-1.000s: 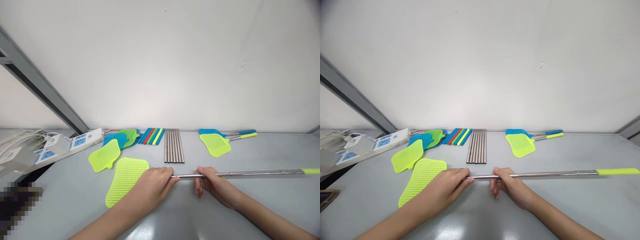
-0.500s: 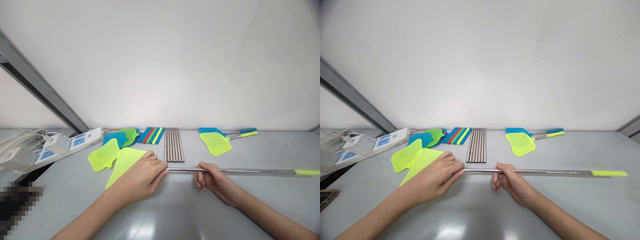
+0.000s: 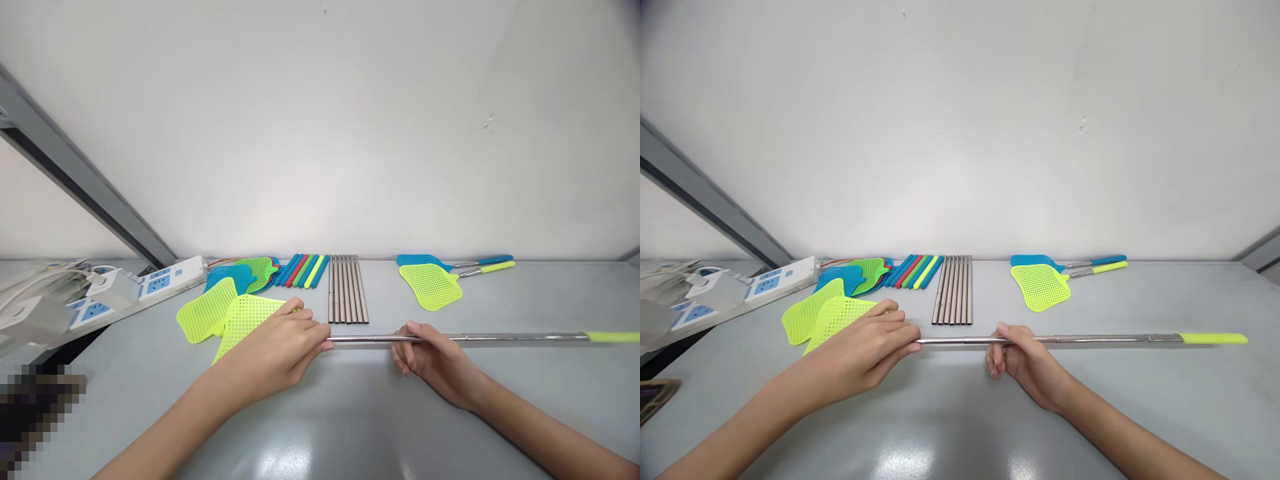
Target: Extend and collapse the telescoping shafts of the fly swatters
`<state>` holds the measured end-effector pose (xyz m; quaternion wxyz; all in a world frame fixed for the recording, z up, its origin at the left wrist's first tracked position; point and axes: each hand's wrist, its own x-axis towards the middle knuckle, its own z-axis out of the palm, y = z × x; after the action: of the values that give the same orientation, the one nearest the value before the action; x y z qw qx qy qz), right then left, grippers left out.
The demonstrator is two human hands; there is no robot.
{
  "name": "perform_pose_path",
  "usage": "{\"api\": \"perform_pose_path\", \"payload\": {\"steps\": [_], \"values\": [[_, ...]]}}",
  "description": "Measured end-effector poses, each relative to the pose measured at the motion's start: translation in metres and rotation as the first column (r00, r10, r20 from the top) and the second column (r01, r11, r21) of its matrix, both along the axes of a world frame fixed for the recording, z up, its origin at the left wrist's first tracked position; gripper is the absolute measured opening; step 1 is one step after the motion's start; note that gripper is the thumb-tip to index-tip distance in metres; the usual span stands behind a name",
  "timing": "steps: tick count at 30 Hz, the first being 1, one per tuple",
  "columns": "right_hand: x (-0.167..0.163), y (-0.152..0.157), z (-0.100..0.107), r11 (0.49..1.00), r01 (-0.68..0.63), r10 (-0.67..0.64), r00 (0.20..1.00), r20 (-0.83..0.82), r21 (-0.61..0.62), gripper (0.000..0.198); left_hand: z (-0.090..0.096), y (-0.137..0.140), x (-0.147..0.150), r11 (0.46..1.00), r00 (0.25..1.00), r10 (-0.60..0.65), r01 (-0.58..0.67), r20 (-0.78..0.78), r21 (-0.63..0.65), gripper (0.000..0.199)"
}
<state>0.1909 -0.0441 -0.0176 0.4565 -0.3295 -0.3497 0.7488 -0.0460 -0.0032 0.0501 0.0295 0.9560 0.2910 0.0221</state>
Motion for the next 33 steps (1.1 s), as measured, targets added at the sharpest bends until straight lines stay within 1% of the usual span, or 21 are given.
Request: {"api": "perform_pose_path", "payload": {"steps": [3,6,9,12,15,21,23,27,30,33], "values": [[0.003,0.001,-0.001,0.998,0.056,-0.058,0.996,-0.063,-0.020,0.053,0.003,-0.002,-0.001,1.000,1.000,0.008,-0.008,-0.013,-0.009,0.027],[0.004,0.003,-0.003,0.994,0.100,-0.103,0.993,-0.051,-0.049,0.054,0.006,0.000,-0.005,0.999,1.000,0.024,-0.024,-0.008,-0.033,0.027],[0.004,0.005,-0.005,0.995,0.079,-0.079,0.997,0.005,-0.054,0.052,0.009,0.004,-0.008,0.998,0.999,0.040,-0.039,0.007,-0.053,0.027],[0.006,0.007,-0.004,0.998,0.061,-0.060,0.998,0.029,-0.023,0.050,0.009,0.007,-0.010,0.996,0.999,0.053,-0.054,-0.009,-0.067,0.029],[0.010,0.011,-0.003,0.995,0.100,-0.100,0.995,0.030,0.011,0.048,0.007,0.011,-0.012,0.995,0.997,0.069,-0.071,-0.019,-0.068,0.030],[0.017,0.019,-0.003,0.989,0.149,-0.148,0.985,0.088,-0.008,0.046,-0.003,0.021,-0.018,0.989,0.994,0.109,-0.108,0.008,-0.098,0.031],[0.018,0.020,-0.003,0.987,0.161,-0.161,0.984,0.072,0.002,0.046,-0.005,0.024,-0.020,0.988,0.993,0.114,-0.113,0.007,-0.101,0.032],[0.024,0.022,-0.004,0.975,0.221,-0.221,0.975,-0.015,-0.002,0.046,-0.008,0.026,-0.024,0.990,0.993,0.119,-0.117,0.019,-0.083,0.032],[0.027,0.023,-0.007,0.974,0.227,-0.228,0.973,-0.037,-0.016,0.047,-0.010,0.026,-0.023,0.990,0.993,0.114,-0.112,0.020,-0.086,0.033],[0.028,0.022,-0.009,0.982,0.190,-0.190,0.982,-0.003,-0.003,0.047,-0.012,0.023,-0.020,0.987,0.992,0.124,-0.122,0.009,-0.109,0.034]]}}
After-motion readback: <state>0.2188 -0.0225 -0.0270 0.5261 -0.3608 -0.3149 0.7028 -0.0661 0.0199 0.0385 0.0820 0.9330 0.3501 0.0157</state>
